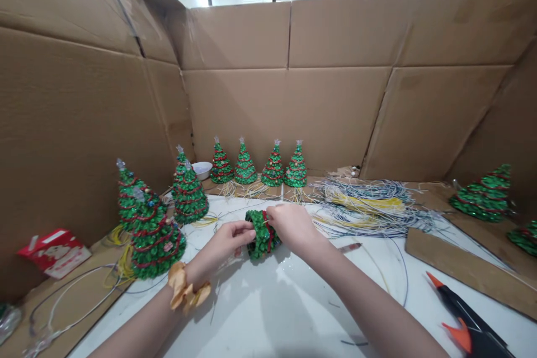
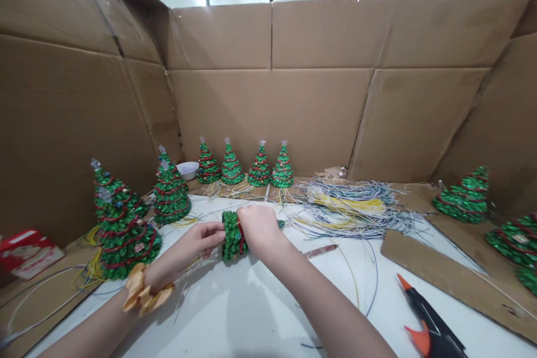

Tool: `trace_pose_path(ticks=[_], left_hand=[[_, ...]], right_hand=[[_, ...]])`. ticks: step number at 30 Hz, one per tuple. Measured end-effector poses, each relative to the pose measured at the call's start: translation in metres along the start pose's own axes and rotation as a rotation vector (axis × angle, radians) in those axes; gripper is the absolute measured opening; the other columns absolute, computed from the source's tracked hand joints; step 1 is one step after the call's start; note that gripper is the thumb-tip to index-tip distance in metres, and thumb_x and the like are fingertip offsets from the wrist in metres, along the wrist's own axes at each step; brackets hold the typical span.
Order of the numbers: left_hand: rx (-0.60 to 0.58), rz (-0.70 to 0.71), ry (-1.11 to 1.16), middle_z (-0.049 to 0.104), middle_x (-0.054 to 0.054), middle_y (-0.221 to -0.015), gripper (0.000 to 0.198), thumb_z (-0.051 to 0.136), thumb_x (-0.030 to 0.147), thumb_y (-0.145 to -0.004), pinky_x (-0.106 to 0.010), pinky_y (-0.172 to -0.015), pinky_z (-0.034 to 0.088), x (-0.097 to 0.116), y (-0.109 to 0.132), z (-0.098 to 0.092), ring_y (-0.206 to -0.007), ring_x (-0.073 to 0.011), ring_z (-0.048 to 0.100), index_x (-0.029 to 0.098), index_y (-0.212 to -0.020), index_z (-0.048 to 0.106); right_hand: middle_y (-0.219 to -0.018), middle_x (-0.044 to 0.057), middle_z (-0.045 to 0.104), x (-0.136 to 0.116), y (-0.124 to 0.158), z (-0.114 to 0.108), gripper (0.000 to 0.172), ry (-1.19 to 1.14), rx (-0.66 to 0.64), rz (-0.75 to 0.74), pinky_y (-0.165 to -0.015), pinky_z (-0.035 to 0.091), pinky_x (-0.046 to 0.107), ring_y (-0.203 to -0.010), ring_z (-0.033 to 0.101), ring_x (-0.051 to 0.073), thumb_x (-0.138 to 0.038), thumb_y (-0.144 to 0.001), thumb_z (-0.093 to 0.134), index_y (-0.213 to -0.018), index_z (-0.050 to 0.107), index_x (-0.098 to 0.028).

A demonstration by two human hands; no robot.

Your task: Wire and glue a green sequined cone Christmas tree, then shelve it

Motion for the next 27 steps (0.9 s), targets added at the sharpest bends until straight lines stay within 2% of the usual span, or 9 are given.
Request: trace_pose_path(ticks=[4, 7, 11, 15, 20, 23, 27], left_hand=[[-0.059, -0.049, 0.105, 0.049, -0.001, -0.064, 0.038, 0.063, 0.048, -0.071, -0.02, -0.049, 0.031, -0.001, 0.001, -0.004, -0.053, -0.0085, 0.04, 0.011, -0.072, 0.057], [-0.118, -0.104, 0.205, 0.054, -0.005, -0.072, 0.038, 0.059, 0.05, -0.074, -0.021, -0.053, 0.036, -0.005, -0.001, -0.007, -0.059, -0.0112, 0.047, 0.011, -0.075, 0.058], [-0.155, -0.112, 0.311, 0.055, -0.004, -0.07, 0.037, 0.063, 0.049, -0.071, -0.022, -0.054, 0.036, -0.007, -0.003, -0.006, -0.06, -0.012, 0.048, 0.013, -0.077, 0.058], [-0.165, -0.098, 0.321, 0.054, -0.003, -0.067, 0.031, 0.068, 0.041, -0.07, -0.021, -0.054, 0.035, -0.007, -0.002, -0.004, -0.056, -0.0097, 0.045, 0.011, -0.071, 0.059], [-0.171, -0.103, 0.331, 0.055, -0.003, -0.069, 0.027, 0.071, 0.035, -0.068, -0.02, -0.053, 0.034, -0.014, -0.005, -0.004, -0.054, -0.0078, 0.046, 0.011, -0.071, 0.059], [-0.178, -0.111, 0.347, 0.056, -0.003, -0.071, 0.029, 0.072, 0.035, -0.066, -0.02, -0.053, 0.034, -0.018, -0.008, -0.003, -0.055, -0.0075, 0.046, 0.011, -0.074, 0.059], [-0.176, -0.129, 0.346, 0.056, -0.002, -0.069, 0.033, 0.074, 0.037, -0.063, -0.021, -0.052, 0.034, -0.019, -0.009, -0.003, -0.053, -0.0077, 0.046, 0.011, -0.077, 0.059]], right_hand=[[-0.09, 0.01, 0.069, 0.009, 0.003, -0.002, 0.018, -0.029, -0.025, 0.056, -0.061, 0.038, 0.026, -0.087, 0.064, 0.023, -0.021, -0.083, 0.051, -0.096, 0.063, -0.019], [-0.085, 0.007, 0.07, 0.016, 0.007, -0.008, 0.014, -0.076, 0.016, 0.065, -0.061, 0.037, 0.026, -0.082, 0.064, 0.021, -0.025, -0.082, 0.053, -0.088, 0.065, -0.021], [-0.081, 0.006, 0.07, 0.013, 0.003, -0.004, 0.017, -0.126, 0.046, 0.051, -0.062, 0.036, 0.026, -0.08, 0.064, 0.02, -0.022, -0.084, 0.049, -0.082, 0.066, -0.021], [-0.083, 0.006, 0.069, 0.012, -0.001, 0.003, 0.016, -0.255, 0.016, 0.009, -0.062, 0.037, 0.023, -0.08, 0.063, 0.017, -0.022, -0.082, 0.051, -0.083, 0.067, -0.02], [-0.076, 0.002, 0.068, 0.026, 0.0, 0.001, 0.014, -0.472, 0.105, -0.039, -0.06, 0.037, 0.019, -0.07, 0.06, 0.012, -0.016, -0.076, 0.053, -0.081, 0.066, -0.018], [-0.07, 0.001, 0.067, 0.025, -0.002, 0.007, 0.016, -0.508, 0.123, -0.057, -0.059, 0.037, 0.019, -0.065, 0.059, 0.011, -0.016, -0.078, 0.051, -0.073, 0.066, -0.017], [-0.072, 0.002, 0.068, 0.018, -0.007, 0.016, 0.011, -0.545, 0.079, -0.065, -0.06, 0.038, 0.019, -0.067, 0.06, 0.011, -0.018, -0.075, 0.055, -0.076, 0.066, -0.017]])
Point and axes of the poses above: each hand's wrist, its own y-axis away from the middle knuckle, its own z-axis out of the palm, x = y × z, the point moved 3 cm from there along -y, towards the middle knuckle
